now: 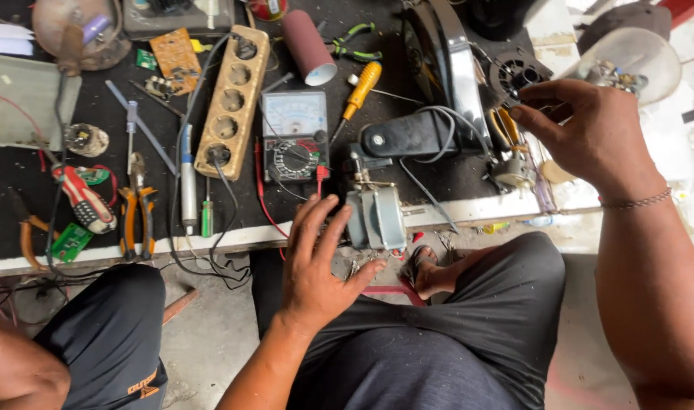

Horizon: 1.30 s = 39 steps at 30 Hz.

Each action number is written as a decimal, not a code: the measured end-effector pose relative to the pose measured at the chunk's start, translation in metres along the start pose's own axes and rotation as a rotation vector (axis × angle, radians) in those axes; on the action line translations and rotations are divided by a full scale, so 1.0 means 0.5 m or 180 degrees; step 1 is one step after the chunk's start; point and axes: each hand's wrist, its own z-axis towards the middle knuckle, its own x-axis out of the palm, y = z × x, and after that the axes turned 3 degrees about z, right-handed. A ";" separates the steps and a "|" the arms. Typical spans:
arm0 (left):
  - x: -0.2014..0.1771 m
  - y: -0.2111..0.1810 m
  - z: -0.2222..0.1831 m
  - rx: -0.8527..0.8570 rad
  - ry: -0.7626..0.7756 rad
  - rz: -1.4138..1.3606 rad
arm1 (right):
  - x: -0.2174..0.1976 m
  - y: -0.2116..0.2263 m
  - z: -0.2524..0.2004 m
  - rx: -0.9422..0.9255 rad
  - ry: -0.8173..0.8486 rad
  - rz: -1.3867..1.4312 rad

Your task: The person holds a small electric motor and uses a screwdriver and wrench to tighten screws on its casing. They rotate the motor to access different sides and continue adjusting fasteners throughout the clip.

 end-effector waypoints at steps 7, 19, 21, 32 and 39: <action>0.009 -0.015 0.021 0.0049 -0.0035 -0.0087 | 0.027 0.140 0.071 0.0104 0.0398 0.0130; 0.022 -0.040 0.033 -0.0438 -0.0132 0.0083 | 0.348 0.158 0.282 -0.2034 0.1116 -0.1756; 0.018 -0.044 0.038 -0.0460 -0.0112 0.0040 | 0.355 0.161 0.291 -0.2338 0.1038 -0.2046; 0.038 -0.044 0.029 -0.0580 0.0019 0.0178 | 0.300 0.167 0.306 -0.2340 0.0991 -0.1982; 0.041 -0.044 0.025 -0.0577 0.0092 0.0274 | 0.145 0.193 0.230 -0.1943 0.0369 -0.0997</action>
